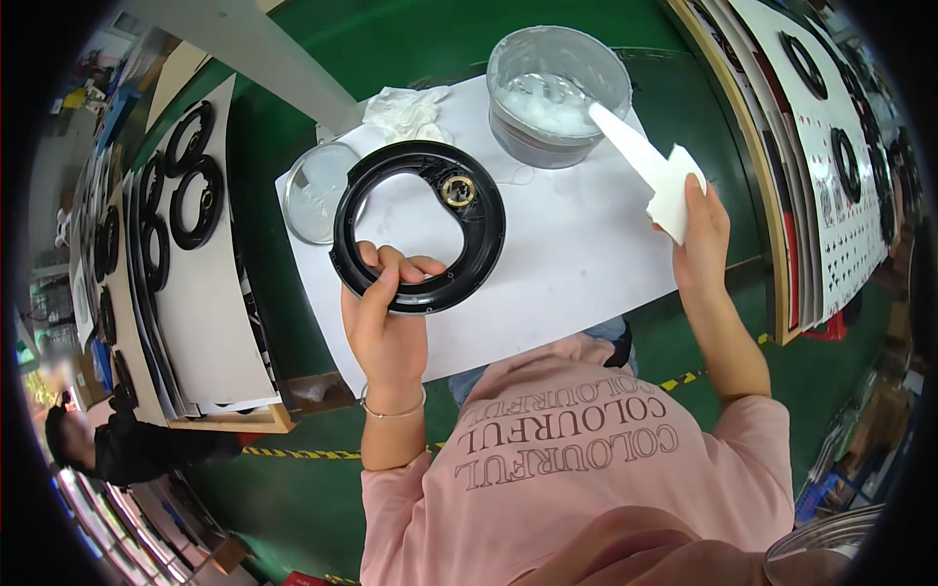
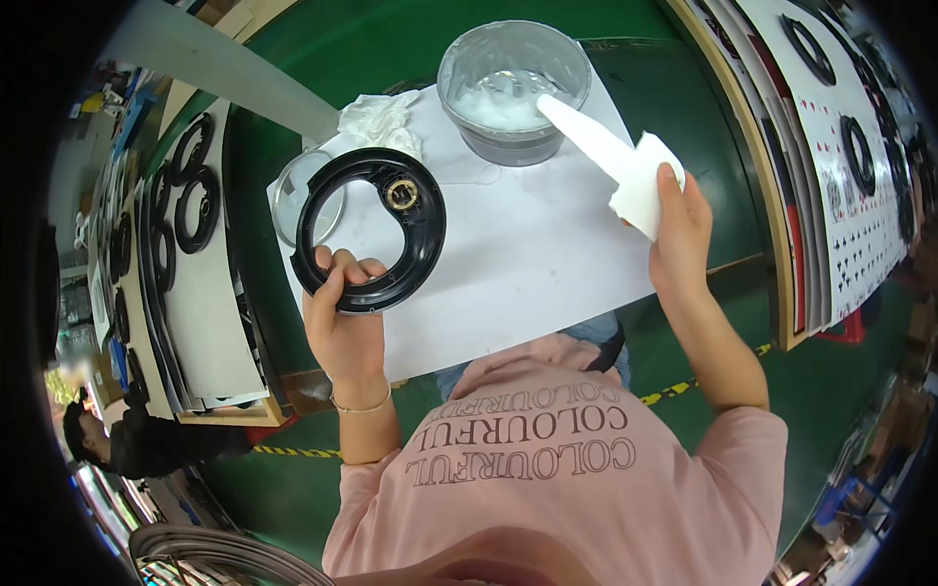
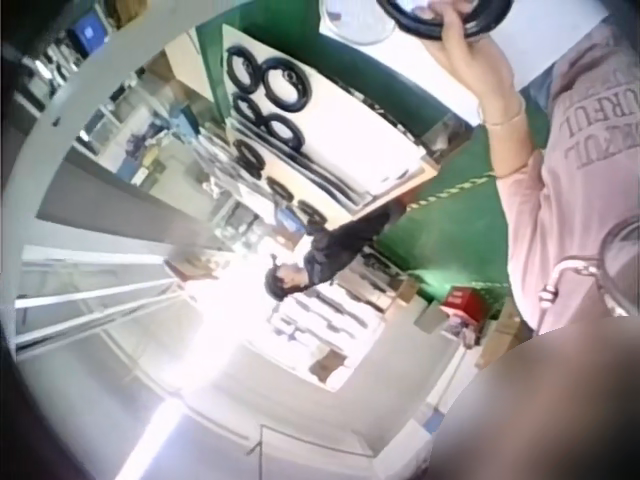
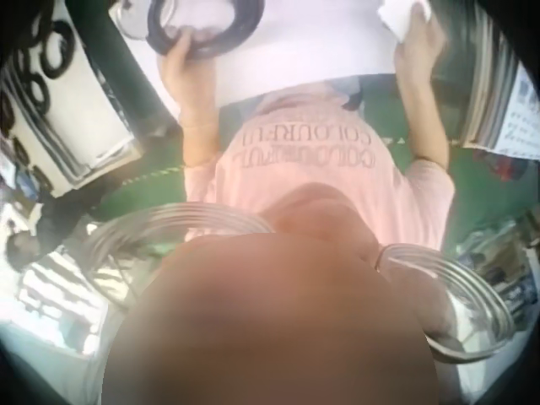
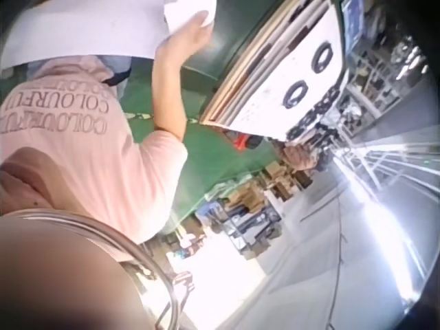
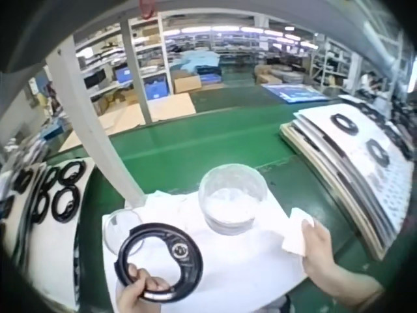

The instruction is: Applying white thermal paste or adhesive to black plastic rings using a small plastic spatula on a manufacturing workbench.

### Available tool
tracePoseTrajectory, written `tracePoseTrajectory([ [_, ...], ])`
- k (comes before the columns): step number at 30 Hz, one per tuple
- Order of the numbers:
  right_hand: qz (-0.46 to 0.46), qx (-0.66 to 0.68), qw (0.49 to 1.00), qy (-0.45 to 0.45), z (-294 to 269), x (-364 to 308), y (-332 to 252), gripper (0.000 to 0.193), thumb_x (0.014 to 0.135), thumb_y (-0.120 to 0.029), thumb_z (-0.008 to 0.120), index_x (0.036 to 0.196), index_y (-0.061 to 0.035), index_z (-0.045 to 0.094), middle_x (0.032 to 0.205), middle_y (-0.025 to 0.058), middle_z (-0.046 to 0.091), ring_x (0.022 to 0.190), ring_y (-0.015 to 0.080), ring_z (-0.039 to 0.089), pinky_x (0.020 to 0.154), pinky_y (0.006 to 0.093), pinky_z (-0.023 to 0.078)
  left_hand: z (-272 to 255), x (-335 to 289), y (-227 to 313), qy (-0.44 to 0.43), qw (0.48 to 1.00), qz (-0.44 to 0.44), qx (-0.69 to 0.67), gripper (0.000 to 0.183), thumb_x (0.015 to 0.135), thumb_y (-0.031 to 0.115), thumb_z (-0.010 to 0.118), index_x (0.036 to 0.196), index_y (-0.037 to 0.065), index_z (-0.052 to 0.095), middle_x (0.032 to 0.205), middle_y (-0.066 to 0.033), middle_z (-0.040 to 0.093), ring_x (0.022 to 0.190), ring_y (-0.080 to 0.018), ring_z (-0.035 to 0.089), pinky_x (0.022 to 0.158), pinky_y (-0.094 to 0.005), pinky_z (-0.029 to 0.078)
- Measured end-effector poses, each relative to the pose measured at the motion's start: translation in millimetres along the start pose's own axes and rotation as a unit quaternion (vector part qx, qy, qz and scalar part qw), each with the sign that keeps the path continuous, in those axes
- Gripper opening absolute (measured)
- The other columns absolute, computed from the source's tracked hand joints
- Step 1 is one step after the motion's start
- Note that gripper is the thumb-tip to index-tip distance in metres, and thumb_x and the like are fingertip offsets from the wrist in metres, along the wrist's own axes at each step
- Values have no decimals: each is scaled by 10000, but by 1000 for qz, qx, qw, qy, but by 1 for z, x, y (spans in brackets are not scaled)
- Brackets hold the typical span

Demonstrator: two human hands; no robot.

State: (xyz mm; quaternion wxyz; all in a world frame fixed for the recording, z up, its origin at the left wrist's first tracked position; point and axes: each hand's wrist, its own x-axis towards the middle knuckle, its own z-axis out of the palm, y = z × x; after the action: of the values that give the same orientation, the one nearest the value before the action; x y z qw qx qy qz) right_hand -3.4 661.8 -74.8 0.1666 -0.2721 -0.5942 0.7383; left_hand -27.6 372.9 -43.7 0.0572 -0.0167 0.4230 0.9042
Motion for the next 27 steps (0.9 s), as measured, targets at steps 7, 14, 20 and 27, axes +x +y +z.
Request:
tracePoseTrajectory([
  [7, -121, -24, 992, 41, -21, -11, -25, 282, 866, -201, 488, 1050, 13, 492, 874, 50, 576, 724, 76, 544, 639, 192, 436, -5, 6, -1, 23, 1000, 1, 0, 136, 788, 13, 424, 915, 49, 393, 715, -74, 450, 760, -239, 522, 772, -381, 415],
  [14, -333, -229, 915, -3, -8, -3, -50, 265, 879, -209, 466, 1011, 19, 490, 858, 51, 573, 722, 62, 523, 654, 190, 420, -4, 0, -1, 24, 1000, 14, 6, 150, 780, 20, 445, 918, 46, 394, 710, -77, 456, 752, -249, 533, 756, -375, 411],
  [20, -616, -460, 608, -199, 10, 5, -44, 204, 769, -14, 519, 962, 31, 566, 975, 190, 584, 890, 292, 583, 779, 326, 468, -12, -3, -2, 37, 999, 23, 3, 160, 774, 22, 457, 921, 45, 398, 702, -77, 465, 753, -260, 543, 753, -366, 407],
  [27, -643, -511, 532, -205, -21, -24, -18, 169, 715, -28, 569, 882, -22, 588, 956, 170, 592, 900, 315, 578, 768, 365, 484, -11, 1, 0, 28, 999, 20, 5, 163, 773, 11, 452, 923, 48, 400, 703, -74, 463, 751, -254, 540, 756, -364, 409],
])
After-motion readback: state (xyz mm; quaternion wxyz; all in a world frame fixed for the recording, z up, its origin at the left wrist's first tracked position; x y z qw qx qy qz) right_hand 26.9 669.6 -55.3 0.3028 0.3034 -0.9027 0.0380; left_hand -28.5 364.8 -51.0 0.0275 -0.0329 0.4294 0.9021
